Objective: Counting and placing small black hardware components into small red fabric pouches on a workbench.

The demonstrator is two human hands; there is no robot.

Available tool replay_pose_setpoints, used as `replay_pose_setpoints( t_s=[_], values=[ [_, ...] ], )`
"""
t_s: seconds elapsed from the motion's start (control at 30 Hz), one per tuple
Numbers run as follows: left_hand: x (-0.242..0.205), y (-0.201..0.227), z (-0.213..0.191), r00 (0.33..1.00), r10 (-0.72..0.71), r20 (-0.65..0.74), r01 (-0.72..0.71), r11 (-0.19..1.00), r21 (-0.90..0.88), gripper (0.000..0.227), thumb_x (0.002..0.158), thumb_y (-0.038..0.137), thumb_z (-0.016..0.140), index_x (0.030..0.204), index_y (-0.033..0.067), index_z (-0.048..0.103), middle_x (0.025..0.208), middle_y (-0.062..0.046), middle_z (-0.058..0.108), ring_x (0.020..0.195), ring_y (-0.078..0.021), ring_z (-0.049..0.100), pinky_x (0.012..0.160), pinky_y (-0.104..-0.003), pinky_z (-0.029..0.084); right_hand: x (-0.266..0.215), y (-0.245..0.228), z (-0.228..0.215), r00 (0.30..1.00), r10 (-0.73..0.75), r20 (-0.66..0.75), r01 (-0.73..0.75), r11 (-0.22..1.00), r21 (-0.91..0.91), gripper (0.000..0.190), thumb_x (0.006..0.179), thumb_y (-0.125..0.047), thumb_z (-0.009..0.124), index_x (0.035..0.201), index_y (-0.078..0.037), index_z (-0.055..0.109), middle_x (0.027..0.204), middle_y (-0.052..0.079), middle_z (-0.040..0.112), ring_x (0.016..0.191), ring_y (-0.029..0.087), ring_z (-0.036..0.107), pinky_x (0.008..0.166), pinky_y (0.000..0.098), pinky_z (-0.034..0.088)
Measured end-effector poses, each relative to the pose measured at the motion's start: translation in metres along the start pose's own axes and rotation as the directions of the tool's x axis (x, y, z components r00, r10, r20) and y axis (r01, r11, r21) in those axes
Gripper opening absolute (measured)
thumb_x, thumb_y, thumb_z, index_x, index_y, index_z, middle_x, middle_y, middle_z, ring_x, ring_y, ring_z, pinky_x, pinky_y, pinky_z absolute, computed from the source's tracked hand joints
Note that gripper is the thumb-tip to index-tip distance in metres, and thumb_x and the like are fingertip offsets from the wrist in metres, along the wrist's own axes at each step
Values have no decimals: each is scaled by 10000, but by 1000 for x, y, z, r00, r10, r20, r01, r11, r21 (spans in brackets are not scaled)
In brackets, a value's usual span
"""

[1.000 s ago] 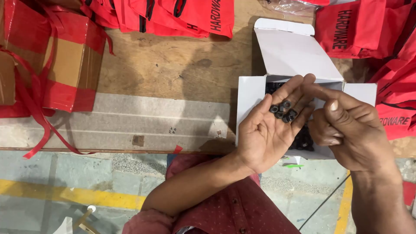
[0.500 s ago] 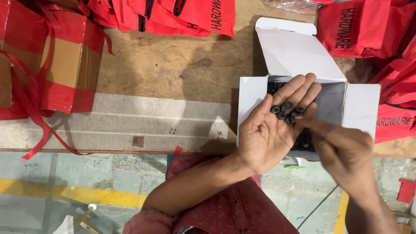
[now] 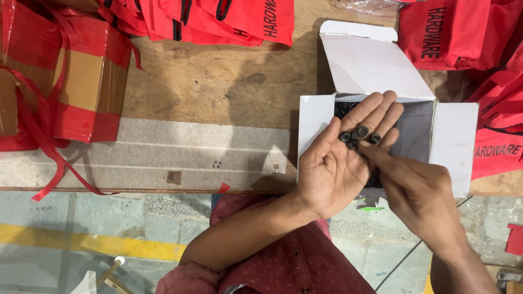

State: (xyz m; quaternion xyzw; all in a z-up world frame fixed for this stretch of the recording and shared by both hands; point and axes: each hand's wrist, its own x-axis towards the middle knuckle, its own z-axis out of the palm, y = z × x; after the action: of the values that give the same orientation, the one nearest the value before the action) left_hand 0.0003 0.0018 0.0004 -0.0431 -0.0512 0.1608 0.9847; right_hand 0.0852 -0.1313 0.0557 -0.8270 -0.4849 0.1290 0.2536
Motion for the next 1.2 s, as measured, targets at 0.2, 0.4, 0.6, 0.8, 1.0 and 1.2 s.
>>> replay_pose_setpoints(
  t_s=[0.2,0.4,0.6,0.8,1.0,1.2],
  values=[
    [-3,2,3,1000,-11,-8,12,999,32,617,1166,401,252,1650,19,238,1766,-135,171,1662,-263,138,1352,-390,184,-2,-1,1,999,-31,-33,34,996,82,358,878,114,611,1209,-5,675,974,120,761,675,140,706,605,283,549],
    [-3,3,2,999,-33,-4,32,999,-23,606,1166,403,269,1647,35,240,1772,-119,164,1660,-247,132,1352,-395,178,-39,51,11,993,80,-82,-27,859,512,181,1036,43,578,1146,-30,702,798,59,689,590,132,613,568,273,515],
    [-3,3,6,999,-39,-7,39,998,-52,605,1159,392,274,1652,44,229,1770,-113,153,1664,-240,102,1362,-392,138,-4,18,-8,918,328,225,-123,-306,944,374,1119,-205,554,1350,77,640,764,46,493,684,169,481,662,306,466],
    [-3,1,3,1000,-21,17,22,999,-38,613,1163,399,273,1655,36,221,1773,-120,141,1666,-239,99,1372,-394,128,-9,28,-3,863,468,191,-200,-31,979,469,1099,-219,508,1445,97,506,1246,142,613,1210,239,569,1109,392,436],
    [-2,3,8,999,-31,-9,31,999,-25,612,1155,394,264,1655,45,212,1773,-110,135,1662,-239,96,1365,-395,124,-12,38,-5,850,501,162,-219,58,974,469,986,32,456,1447,100,510,1350,210,605,1252,281,591,1142,407,438],
    [-2,2,7,1000,-24,-4,23,999,-33,609,1158,387,270,1655,39,212,1776,-116,133,1665,-239,95,1368,-390,123,-12,40,1,841,494,219,-266,27,964,433,1014,36,463,1435,106,535,1302,203,624,1190,277,597,1081,409,468]
  ],
)
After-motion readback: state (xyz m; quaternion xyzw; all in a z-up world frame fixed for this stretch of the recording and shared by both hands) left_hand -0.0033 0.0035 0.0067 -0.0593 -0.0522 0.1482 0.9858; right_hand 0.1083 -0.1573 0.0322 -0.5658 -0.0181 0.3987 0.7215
